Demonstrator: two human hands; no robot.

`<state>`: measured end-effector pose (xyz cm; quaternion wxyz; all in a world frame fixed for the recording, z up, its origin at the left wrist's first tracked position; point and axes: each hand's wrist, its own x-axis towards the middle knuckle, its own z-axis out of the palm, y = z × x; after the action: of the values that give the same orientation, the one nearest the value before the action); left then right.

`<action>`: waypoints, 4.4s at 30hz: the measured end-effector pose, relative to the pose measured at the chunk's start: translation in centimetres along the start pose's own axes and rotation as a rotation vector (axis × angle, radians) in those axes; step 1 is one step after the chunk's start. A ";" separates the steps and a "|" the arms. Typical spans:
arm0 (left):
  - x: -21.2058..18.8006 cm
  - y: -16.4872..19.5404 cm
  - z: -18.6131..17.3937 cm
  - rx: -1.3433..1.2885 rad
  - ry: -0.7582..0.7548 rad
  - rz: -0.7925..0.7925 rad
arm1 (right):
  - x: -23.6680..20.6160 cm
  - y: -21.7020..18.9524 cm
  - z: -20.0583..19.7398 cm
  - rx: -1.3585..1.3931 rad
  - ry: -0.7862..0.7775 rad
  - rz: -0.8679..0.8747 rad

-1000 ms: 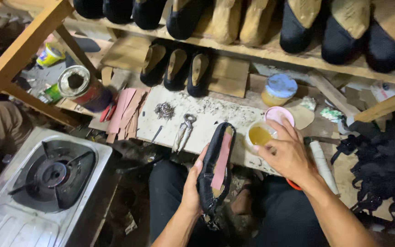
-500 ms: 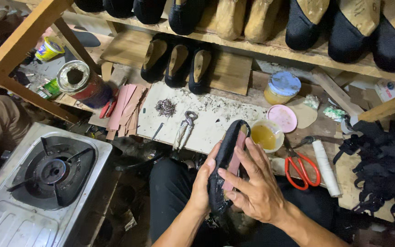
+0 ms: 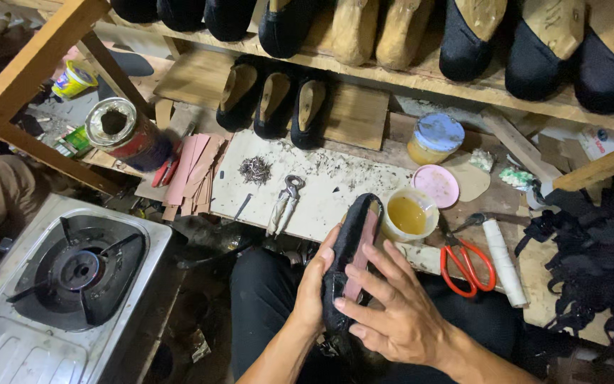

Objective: The person sits on the floor at a workbench holding a black shoe upper with a pink insole board inside it. They apply a yellow adhesive from a small bowl onto the shoe's edge with their fingers, press and smooth the insole board and upper together, briefly place the shoe on a shelf, then pick it back up and continue pressing the glued edges.

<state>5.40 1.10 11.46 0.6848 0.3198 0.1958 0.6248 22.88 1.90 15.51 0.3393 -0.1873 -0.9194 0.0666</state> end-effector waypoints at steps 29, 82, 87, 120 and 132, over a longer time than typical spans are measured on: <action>0.1 -1.0 -0.7 -0.146 0.115 -0.085 | -0.6 -0.9 -0.2 0.146 0.020 0.117; -1.7 1.2 0.2 -0.388 0.236 -0.314 | 1.0 -1.1 0.1 -0.078 0.039 -0.242; -1.9 0.4 -0.8 -0.428 0.247 -0.284 | 0.7 -1.3 0.1 -0.092 0.056 -0.218; -0.9 0.6 0.4 -0.255 0.167 -0.075 | 0.7 2.6 -1.8 -0.125 0.063 0.281; -0.3 -0.5 -1.9 -0.378 0.323 -0.229 | -1.7 9.2 -1.5 -0.445 -0.205 0.570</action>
<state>4.46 1.16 9.72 0.7586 0.0583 0.2172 0.6115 27.77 9.73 13.36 0.1644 -0.4972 -0.8516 -0.0245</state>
